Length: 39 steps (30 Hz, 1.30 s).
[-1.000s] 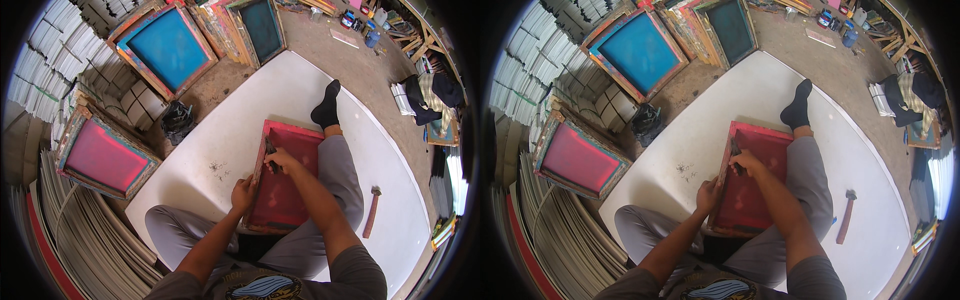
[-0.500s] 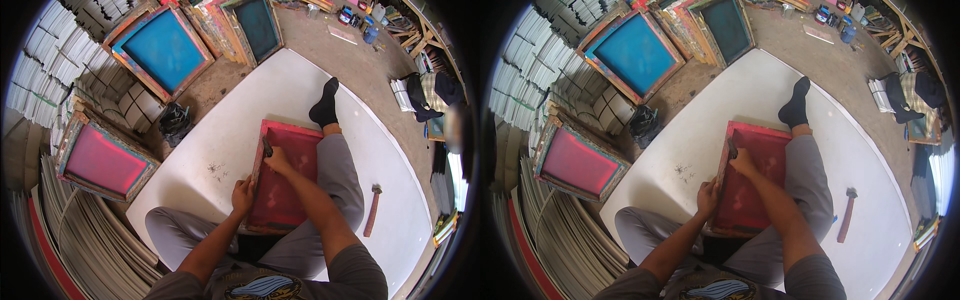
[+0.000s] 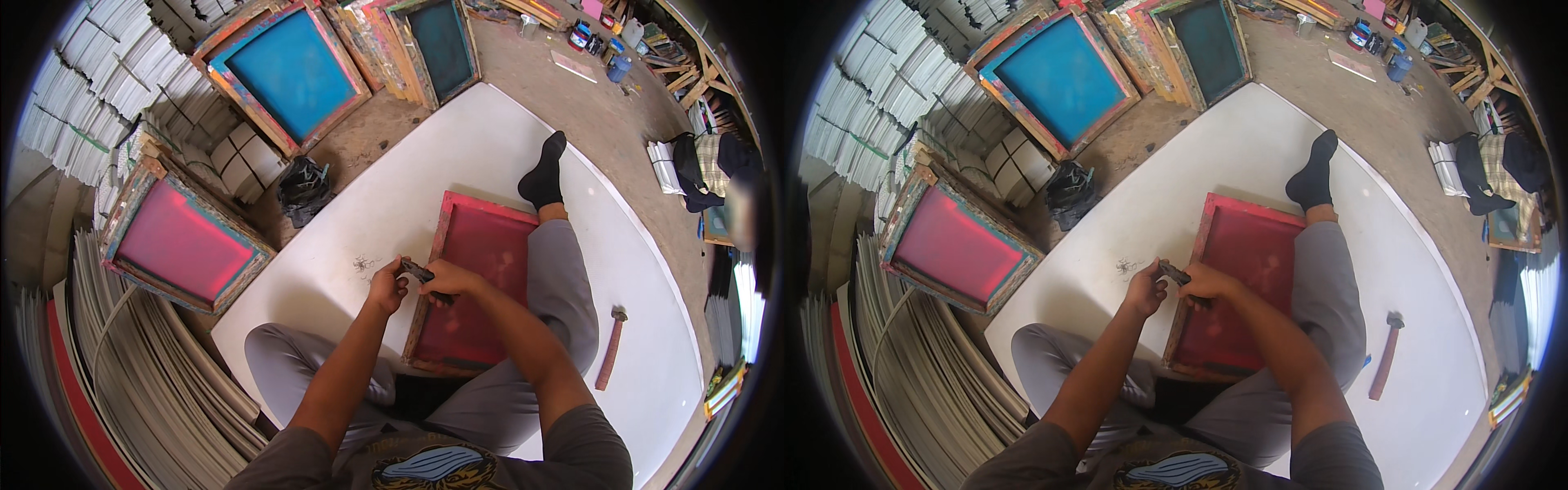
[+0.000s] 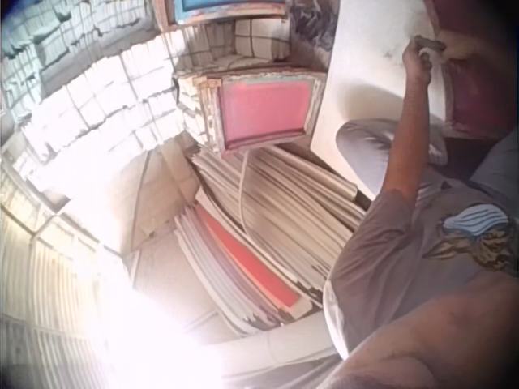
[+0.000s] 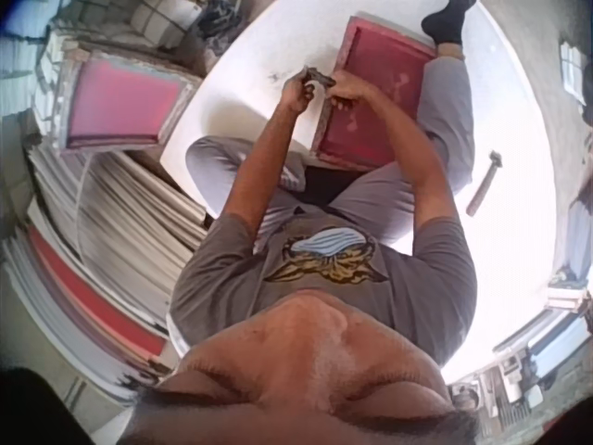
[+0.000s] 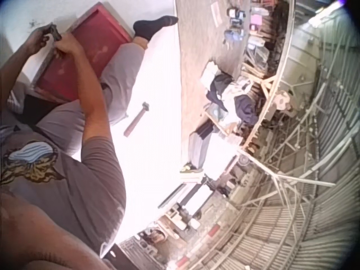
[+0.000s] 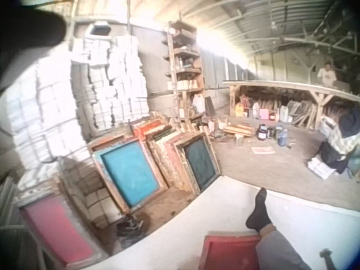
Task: The person sits on the floor and uses pliers to remove staples from the edge of a pink screen printing frame. They then use a screwdriver to adjust or tighten screws on the frame's corner joints.
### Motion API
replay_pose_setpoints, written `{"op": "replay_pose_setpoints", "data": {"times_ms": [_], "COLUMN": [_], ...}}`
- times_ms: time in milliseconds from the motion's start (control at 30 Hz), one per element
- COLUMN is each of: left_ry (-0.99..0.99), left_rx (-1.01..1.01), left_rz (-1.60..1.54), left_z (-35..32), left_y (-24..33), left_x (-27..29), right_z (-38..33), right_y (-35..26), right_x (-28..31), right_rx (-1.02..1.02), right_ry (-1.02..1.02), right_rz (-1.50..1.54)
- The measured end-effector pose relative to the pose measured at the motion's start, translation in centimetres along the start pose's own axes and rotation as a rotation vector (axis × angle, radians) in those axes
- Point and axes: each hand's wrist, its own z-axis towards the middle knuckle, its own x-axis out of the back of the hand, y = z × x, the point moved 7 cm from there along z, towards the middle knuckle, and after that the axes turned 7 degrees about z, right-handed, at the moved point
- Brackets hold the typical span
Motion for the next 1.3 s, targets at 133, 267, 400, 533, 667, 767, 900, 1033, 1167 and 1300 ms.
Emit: {"op": "replay_pose_setpoints", "data": {"times_ms": [133, 267, 400, 533, 667, 767, 900, 1033, 1167, 1300], "left_ry": [0.023, 0.196, 0.546, 0.695, 0.67, 0.631, 0.588, 0.506, 0.473, 0.485], "left_rx": [0.024, -0.105, -0.463, -0.52, -0.544, -0.539, -0.555, -0.617, -0.681, -0.78], "left_rz": [-0.022, 0.058, 0.432, 0.673, 0.757, 0.826, 0.938, 0.997, 1.092, 1.123], "left_z": [0.3, 0.6, 0.5, -1.1, -1.9, -2.1, -2.1, -3.1, -5.0, -5.1], "left_y": [-0.5, 0.6, 3.1, 4.6, 4.3, 3.2, 1.4, -0.9, -2.7, -3.5], "left_x": [1.5, 2.9, 8.2, 6.2, 4.1, 2.7, 1.8, -0.4, -2.7, -3.4], "right_z": [0.3, 1.3, 1.7, 1.4, 2.1, 2.6, 3.0, 3.3, 2.4, 3.6], "right_y": [1.0, 2.4, 1.3, 1.7, 1.7, 1.9, 2.1, 3.0, 2.2, 3.9], "right_x": [-0.9, -0.2, 1.8, 5.4, 5.9, 6.3, 6.5, 7.1, 7.1, 8.8], "right_rx": [-0.118, -0.129, -0.062, 0.013, 0.027, 0.022, 0.01, 0.018, -0.03, -0.005], "right_ry": [-0.056, -0.065, 0.108, 0.237, 0.23, 0.229, 0.242, 0.261, 0.3, 0.214], "right_rz": [0.157, 0.338, 0.656, 0.826, 0.867, 0.898, 0.942, 0.995, 1.0, 0.992]}}
